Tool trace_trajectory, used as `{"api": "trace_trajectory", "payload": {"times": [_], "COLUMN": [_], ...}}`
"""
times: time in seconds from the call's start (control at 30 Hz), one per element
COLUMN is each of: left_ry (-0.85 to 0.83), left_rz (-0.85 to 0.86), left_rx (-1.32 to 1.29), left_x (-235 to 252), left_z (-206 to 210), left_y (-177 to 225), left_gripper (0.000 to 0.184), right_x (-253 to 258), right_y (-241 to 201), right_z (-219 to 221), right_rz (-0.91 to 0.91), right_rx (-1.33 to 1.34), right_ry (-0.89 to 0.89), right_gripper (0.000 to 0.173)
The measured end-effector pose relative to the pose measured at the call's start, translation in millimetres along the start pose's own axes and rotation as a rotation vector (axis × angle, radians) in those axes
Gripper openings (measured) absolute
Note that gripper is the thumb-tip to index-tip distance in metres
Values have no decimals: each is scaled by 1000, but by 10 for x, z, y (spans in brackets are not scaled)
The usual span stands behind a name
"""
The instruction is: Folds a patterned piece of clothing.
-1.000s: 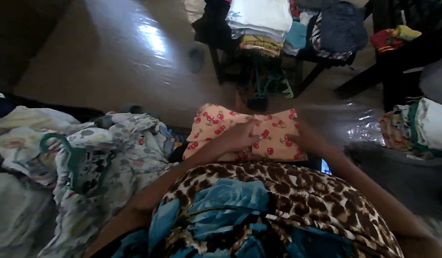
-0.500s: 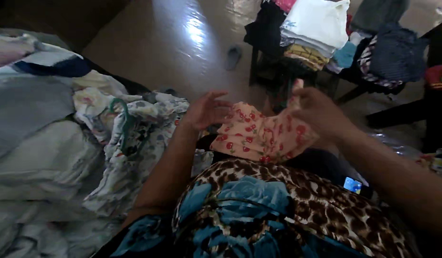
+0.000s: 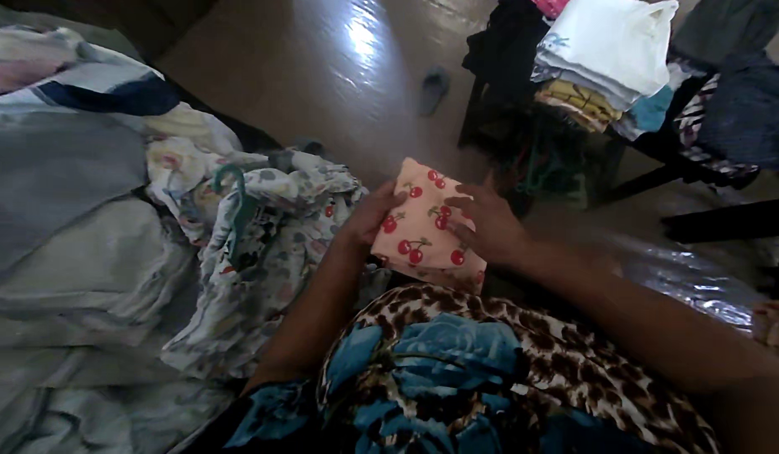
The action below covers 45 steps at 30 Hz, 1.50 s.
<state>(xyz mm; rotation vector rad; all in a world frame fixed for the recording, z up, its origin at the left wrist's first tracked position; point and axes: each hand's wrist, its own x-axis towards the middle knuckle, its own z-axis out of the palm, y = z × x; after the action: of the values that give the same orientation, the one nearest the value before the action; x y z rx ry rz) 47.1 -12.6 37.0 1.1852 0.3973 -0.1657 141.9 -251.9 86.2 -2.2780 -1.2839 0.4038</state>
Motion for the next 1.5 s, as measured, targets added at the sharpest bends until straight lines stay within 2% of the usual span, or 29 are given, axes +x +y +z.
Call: {"api": "trace_trajectory", "payload": {"times": [0.1, 0.2, 0.3, 0.37, 0.47, 0.53, 0.57, 0.6, 0.67, 0.73, 0.87, 0.93, 1.0, 1.07, 1.13, 1.17, 1.23, 1.33, 1.4, 1.43, 1.47, 1.5], "left_ry": [70, 207, 403, 433, 425, 395, 367, 330, 241, 213, 243, 265, 253, 242, 278, 287, 283, 236, 204, 169, 117, 60], "left_rz": [-70, -133, -95, 53, 444, 681, 694, 612, 271, 80, 38, 23, 1, -30, -37, -23, 81, 305, 437, 484, 471, 376], "left_rx": [249, 599, 773, 889, 1035, 1041, 1031, 1039, 965, 819, 757, 729, 716, 783, 991, 1092, 1182, 1139, 1113, 1083, 1012, 933], "left_x": [86, 209, 111, -87, -344, -260, -160, -65, 54, 116, 64, 80, 94, 71, 49, 30, -2, -31, 48, 115, 160, 160], "left_z": [-81, -210, -95, 118, 484, 553, 528, 479, 377, 256, 213, 199, 179, 196, 277, 329, 447, 641, 622, 520, 432, 409], "left_y": [58, -169, -165, -28, 87, -38, -176, -362, -662, -695, -733, -748, -752, -709, -562, -454, -178, 65, -91, -275, -406, -393], "left_gripper": [38, 52, 57, 54, 56, 59, 61, 61, 60, 65, 64, 64, 64, 63, 62, 63, 64, 54, 51, 53, 54, 54], "right_x": [75, 130, 142, 155, 195, 210, 207, 191, 141, 179, 148, 159, 170, 161, 180, 185, 198, 175, 93, 41, -6, -39], "right_y": [-58, -31, 43, -13, -137, -147, -101, -11, 256, 414, 568, 654, 726, 822, 905, 926, 831, 366, 134, 129, 187, 268], "right_z": [73, 268, 463, 447, 342, 335, 377, 464, 694, 754, 853, 854, 815, 780, 671, 601, 441, 365, 513, 639, 757, 831], "right_rz": [-94, -107, -76, -81, -111, -140, -144, -127, -61, -31, -55, -25, 58, 194, 394, 432, 355, 81, -131, -226, -335, -431], "right_rx": [-95, -182, -167, -149, -187, -191, -188, -176, -80, -5, 95, 112, 150, 158, 112, 60, -10, -39, -78, -92, -90, -96], "right_ry": [40, -78, -231, -228, -96, 29, 59, 41, -51, -103, 2, -4, -68, -123, -141, -96, 62, 266, 253, 176, 94, 31], "right_gripper": [47, 56, 62, 61, 57, 58, 61, 67, 74, 75, 77, 81, 85, 79, 70, 69, 73, 79, 82, 83, 76, 63]}}
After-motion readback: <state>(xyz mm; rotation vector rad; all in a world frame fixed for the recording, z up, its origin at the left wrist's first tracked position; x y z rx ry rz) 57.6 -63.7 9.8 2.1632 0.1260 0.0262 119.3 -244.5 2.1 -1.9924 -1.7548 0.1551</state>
